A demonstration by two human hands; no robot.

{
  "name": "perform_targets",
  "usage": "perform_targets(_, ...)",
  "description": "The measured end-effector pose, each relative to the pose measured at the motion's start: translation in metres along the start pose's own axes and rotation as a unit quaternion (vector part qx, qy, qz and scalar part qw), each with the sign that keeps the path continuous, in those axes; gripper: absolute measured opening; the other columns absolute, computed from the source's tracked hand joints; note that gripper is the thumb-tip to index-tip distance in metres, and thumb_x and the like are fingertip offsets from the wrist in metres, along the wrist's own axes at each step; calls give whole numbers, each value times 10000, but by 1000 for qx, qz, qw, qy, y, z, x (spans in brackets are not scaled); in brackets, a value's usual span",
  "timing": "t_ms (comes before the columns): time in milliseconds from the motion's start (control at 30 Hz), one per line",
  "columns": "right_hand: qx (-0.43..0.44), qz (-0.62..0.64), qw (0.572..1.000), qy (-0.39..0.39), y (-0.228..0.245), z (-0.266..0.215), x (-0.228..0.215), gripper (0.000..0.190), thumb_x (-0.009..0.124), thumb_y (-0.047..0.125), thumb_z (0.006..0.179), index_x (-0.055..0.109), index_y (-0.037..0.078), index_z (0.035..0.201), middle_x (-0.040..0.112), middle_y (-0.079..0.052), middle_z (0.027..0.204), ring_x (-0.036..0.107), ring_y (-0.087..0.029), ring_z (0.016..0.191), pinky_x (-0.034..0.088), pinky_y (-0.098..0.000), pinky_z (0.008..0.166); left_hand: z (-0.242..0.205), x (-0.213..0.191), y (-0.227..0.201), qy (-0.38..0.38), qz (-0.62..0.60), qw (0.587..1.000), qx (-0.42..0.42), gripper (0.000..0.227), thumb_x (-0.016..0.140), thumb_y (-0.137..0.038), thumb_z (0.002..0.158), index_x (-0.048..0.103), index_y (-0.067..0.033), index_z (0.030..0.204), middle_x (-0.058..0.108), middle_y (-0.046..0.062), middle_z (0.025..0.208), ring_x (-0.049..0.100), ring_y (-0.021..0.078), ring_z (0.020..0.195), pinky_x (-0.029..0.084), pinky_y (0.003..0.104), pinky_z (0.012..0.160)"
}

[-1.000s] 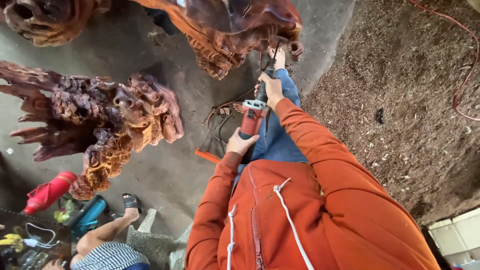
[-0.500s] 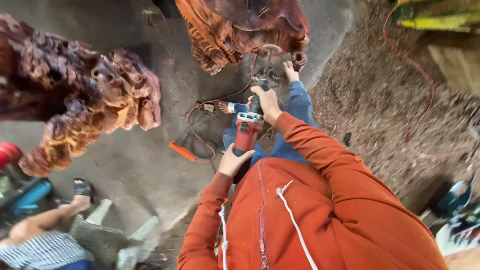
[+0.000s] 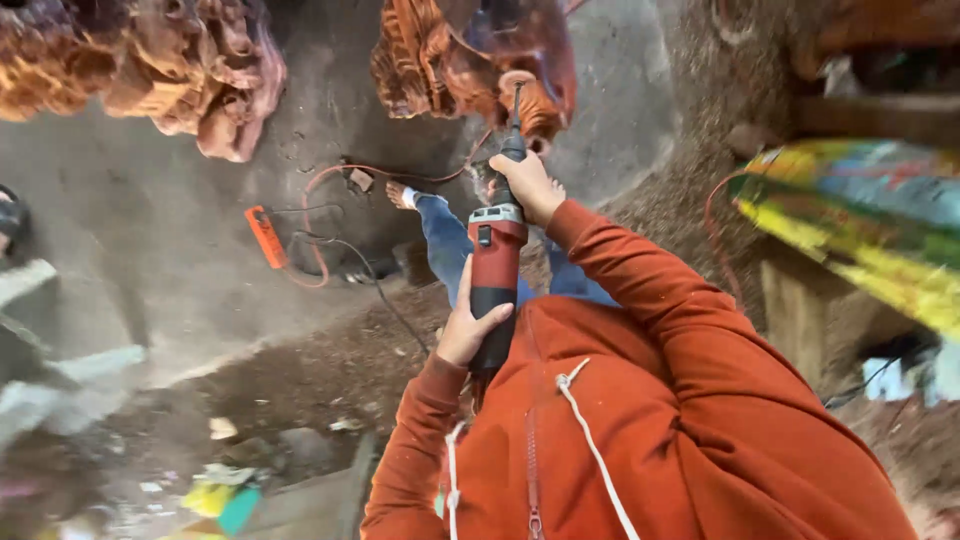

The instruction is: Polishing a large, intricate wood carving using a handheld angle grinder with a sanding attachment.

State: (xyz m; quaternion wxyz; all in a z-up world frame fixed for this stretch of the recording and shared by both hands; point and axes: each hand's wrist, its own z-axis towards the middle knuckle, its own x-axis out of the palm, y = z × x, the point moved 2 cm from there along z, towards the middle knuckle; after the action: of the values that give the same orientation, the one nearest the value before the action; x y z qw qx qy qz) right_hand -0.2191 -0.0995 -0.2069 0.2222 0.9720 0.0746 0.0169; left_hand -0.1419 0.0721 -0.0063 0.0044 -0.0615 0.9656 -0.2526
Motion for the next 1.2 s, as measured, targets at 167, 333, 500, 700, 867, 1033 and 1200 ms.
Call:
perform_targets(167, -57, -60, 996, 30, 19, -6, -31, 282, 706, 175, 769, 559, 74, 987, 669, -140, 589, 711, -230, 467, 631, -385, 448, 14, 52, 26, -46, -32, 998, 20, 1165, 807, -601, 701, 97, -452, 1613, 585, 340, 1322, 627, 456, 1185, 500, 502, 919)
perform_targets(333, -36, -54, 998, 24, 8, -36, -65, 312, 696, 171, 788, 545, 59, 1036, 632, -181, 602, 700, -256, 505, 616, -382, 496, -6, 76, 37, -39, -31, 999, -18, 1147, 784, -611, 688, 111, -460, 1604, 599, 339, 1301, 605, 486, 1207, 499, 525, 962)
perform_targets(500, -49, -75, 995, 42, 12, -45, -61, 295, 705, 163, 803, 534, 73, 1026, 652, -165, 605, 694, -229, 514, 599, -368, 495, -1, 92, 49, -35, -39, 997, -55, 1157, 778, -644, 669, 96, -502, 1593, 601, 301, 1335, 596, 459, 1240, 487, 489, 1040)
perform_targets(700, -47, -63, 993, 89, -5, -20, -65, 316, 680, 136, 786, 507, 62, 1040, 622, -169, 569, 681, -267, 470, 601, -408, 484, 7, 101, 55, -68, -45, 996, -28, 1142, 753, -670, 691, 90, -478, 1601, 578, 280, 1384, 584, 463, 1252, 477, 535, 1022)
perform_targets(867, 6, -63, 996, 68, -23, -27, -79, 359, 687, 159, 788, 496, 58, 1074, 619, -161, 598, 671, -241, 501, 595, -368, 512, -2, 109, 64, -46, -43, 996, -59, 1139, 763, -660, 687, 83, -514, 1590, 575, 286, 1385, 572, 468, 1266, 470, 504, 1057)
perform_targets(1033, -18, -61, 995, 80, -6, -19, -72, 361, 710, 149, 789, 509, 56, 1074, 623, -172, 584, 685, -260, 490, 601, -389, 495, 8, 113, 57, -85, -36, 995, -33, 1113, 749, -647, 709, 100, -483, 1598, 586, 307, 1358, 586, 491, 1239, 468, 538, 1026)
perform_targets(1200, -44, -76, 992, 85, 19, -23, -79, 363, 712, 165, 787, 531, 55, 1081, 637, -183, 622, 697, -262, 516, 611, -386, 513, 14, 120, 51, -95, -38, 995, -10, 1134, 739, -677, 699, 74, -490, 1599, 586, 314, 1357, 587, 501, 1234, 474, 543, 1014)
